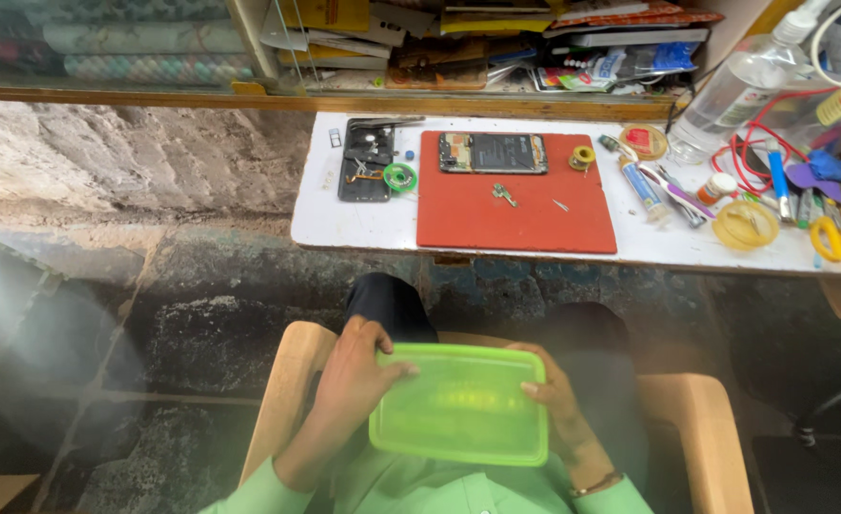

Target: The person works at a cluttered workbench, handling small electronic components and tools. They manipulate a small circuit board and a metallic cylindrical part, then open a green plastic container to retrieve packaged electronic parts. The person examines the parts and packaging before placing them back on the workbench.

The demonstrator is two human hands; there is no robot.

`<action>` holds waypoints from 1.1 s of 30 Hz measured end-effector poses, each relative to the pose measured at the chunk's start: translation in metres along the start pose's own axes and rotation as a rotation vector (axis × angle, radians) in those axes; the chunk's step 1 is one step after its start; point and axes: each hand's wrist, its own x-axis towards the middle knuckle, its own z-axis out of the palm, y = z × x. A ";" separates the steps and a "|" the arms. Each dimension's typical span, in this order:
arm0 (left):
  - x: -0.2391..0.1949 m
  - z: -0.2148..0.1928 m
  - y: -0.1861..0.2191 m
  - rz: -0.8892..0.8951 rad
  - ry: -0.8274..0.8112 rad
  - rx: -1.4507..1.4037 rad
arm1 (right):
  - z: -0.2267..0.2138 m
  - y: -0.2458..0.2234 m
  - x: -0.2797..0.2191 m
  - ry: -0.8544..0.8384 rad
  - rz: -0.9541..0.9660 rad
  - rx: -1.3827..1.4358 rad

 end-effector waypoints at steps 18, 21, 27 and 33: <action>0.247 -0.070 0.120 0.302 0.149 0.026 | -0.032 -0.174 0.183 0.098 -0.068 0.279; 0.263 -0.055 0.127 0.270 0.203 0.095 | -0.043 -0.177 0.201 0.084 -0.085 0.228; 0.283 -0.039 0.134 0.232 0.240 0.228 | -0.035 -0.189 0.205 0.223 -0.179 0.007; 0.289 -0.046 0.138 0.106 0.092 0.237 | -0.017 -0.197 0.197 0.340 -0.177 -0.057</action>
